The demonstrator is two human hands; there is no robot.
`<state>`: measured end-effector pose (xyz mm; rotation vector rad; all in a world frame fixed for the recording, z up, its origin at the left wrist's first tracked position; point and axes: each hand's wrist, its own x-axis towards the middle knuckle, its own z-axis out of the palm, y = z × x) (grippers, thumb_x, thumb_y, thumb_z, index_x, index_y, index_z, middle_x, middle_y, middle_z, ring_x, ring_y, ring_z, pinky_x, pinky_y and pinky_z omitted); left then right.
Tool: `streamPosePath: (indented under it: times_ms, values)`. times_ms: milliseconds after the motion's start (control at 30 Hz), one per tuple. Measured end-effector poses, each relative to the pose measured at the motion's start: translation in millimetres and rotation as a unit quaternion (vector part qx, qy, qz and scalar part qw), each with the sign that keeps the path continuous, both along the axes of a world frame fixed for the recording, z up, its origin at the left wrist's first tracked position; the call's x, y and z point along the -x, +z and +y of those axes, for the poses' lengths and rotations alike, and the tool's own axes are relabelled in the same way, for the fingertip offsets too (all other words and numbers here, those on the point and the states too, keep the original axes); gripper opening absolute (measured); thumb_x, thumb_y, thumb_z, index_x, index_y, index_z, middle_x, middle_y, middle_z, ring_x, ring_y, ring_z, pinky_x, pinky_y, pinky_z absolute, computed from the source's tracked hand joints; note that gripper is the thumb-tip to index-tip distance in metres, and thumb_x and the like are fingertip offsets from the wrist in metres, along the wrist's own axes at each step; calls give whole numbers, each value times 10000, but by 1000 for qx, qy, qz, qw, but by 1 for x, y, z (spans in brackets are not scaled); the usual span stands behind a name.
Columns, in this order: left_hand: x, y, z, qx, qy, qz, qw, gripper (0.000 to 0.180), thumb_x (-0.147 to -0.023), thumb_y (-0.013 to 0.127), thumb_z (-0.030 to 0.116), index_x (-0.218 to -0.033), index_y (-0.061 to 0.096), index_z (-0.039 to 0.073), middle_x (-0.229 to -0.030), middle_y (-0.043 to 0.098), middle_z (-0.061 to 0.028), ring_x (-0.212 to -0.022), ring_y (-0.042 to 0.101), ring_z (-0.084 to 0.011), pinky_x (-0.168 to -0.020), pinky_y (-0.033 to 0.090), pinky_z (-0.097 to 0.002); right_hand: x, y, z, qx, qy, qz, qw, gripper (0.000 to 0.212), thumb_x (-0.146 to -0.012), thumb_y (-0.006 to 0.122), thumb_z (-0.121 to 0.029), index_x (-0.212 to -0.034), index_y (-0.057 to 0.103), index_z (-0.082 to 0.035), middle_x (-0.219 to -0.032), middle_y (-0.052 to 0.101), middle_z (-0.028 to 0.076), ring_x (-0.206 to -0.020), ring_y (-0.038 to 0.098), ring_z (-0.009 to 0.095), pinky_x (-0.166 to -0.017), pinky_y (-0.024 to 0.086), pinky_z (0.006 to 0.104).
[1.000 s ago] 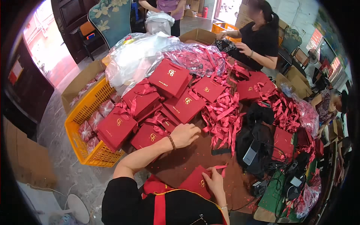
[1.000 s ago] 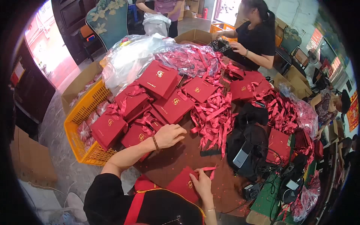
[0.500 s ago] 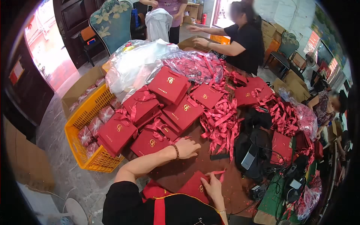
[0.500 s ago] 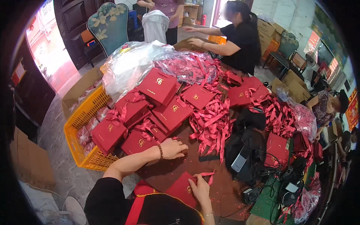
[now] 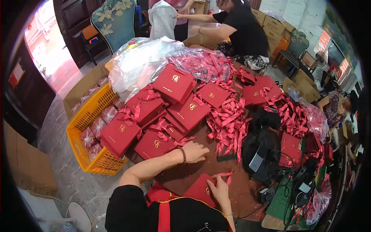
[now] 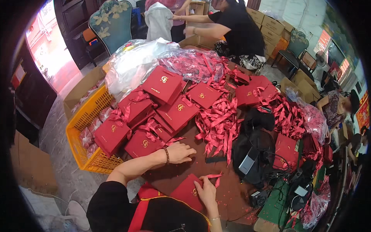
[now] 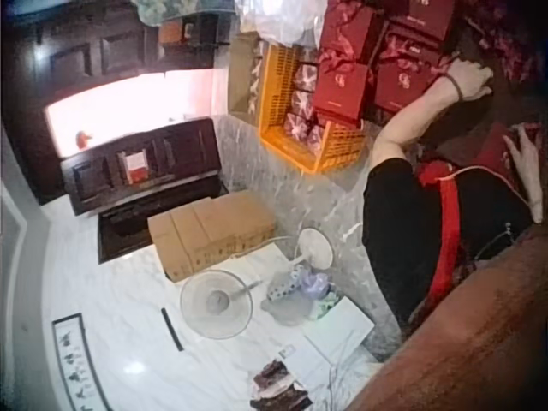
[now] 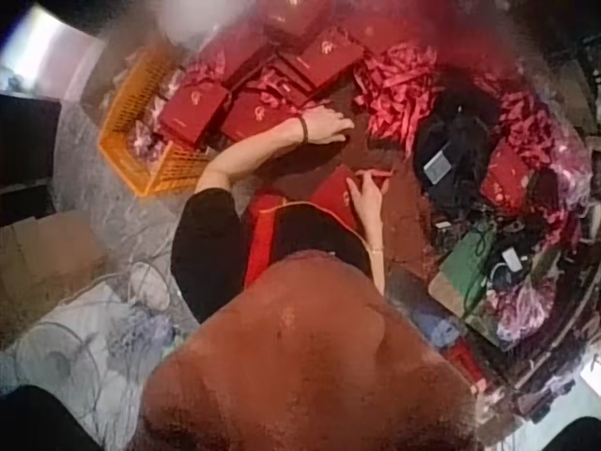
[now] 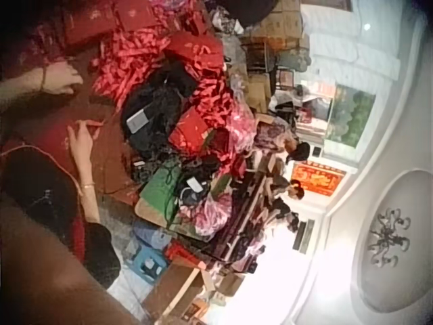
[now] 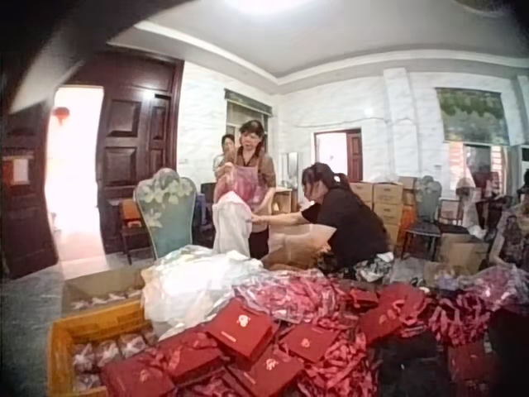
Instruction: The person threads ribbon handles through holes in red gift bags by hand, fastens the ribbons, and stacks the finished gift bags on the table.
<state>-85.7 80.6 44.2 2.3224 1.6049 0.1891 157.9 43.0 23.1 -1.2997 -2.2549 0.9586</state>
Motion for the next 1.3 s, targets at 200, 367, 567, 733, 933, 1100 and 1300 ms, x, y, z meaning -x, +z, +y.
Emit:
streamPosePath:
  times_ms: [200,367,567,733,933,1100,1300]
  values:
    - [-13,3,-8,-7,-36,-10,999,333,-845,549,315,-1115,500,126,-887,593,-109,-855,596,-295,-703,456,-423,-1,2,-2,22,1,-12,1000,307,-804,639,-276,-981,554,-39,-854,628,178,-803,613,340,-675,476,400]
    - [-17,-4,-7,22,-57,-14,998,316,-830,557,308,-1093,511,138,-911,596,-107,-878,591,-292,-729,438,-436,-3,3,1,18,7,7,1000,303,-796,651,-243,-988,564,-26,-862,623,176,-797,609,335,-682,476,391]
    - [-18,-7,-4,58,-59,5,997,355,-834,551,319,-1137,497,142,-957,597,-108,-922,579,-295,-770,431,-427,-1,7,8,44,-12,-8,999,313,-799,644,-257,-1005,567,-34,-856,628,175,-793,612,331,-682,477,390]
    - [-21,-5,-3,60,-64,10,996,358,-845,543,312,-1153,491,137,-964,595,-112,-931,576,-293,-772,432,-427,-4,1,5,28,-11,3,1000,310,-798,643,-253,-1009,565,-39,-878,629,171,-813,612,329,-695,480,389]
    - [-29,-5,-10,22,-79,-12,997,322,-838,550,286,-1115,511,125,-916,607,-109,-878,593,-294,-745,444,-411,-7,4,-4,31,-15,1,999,315,-793,647,-253,-1012,564,-42,-898,629,173,-840,611,326,-713,481,391]
    - [-32,10,2,-7,-17,14,1000,174,-811,518,223,-920,612,125,-866,620,-118,-818,602,-305,-692,467,-436,-11,-3,7,-10,8,60,998,315,-772,670,-210,-1020,571,-43,-940,625,172,-882,600,344,-751,484,391]
    - [10,2,13,-9,60,16,998,190,-807,567,227,-930,608,88,-851,624,-124,-827,602,-315,-692,482,-423,-14,25,25,26,-19,8,999,279,-772,652,-172,-1007,577,-42,-942,629,151,-870,604,335,-729,482,385]
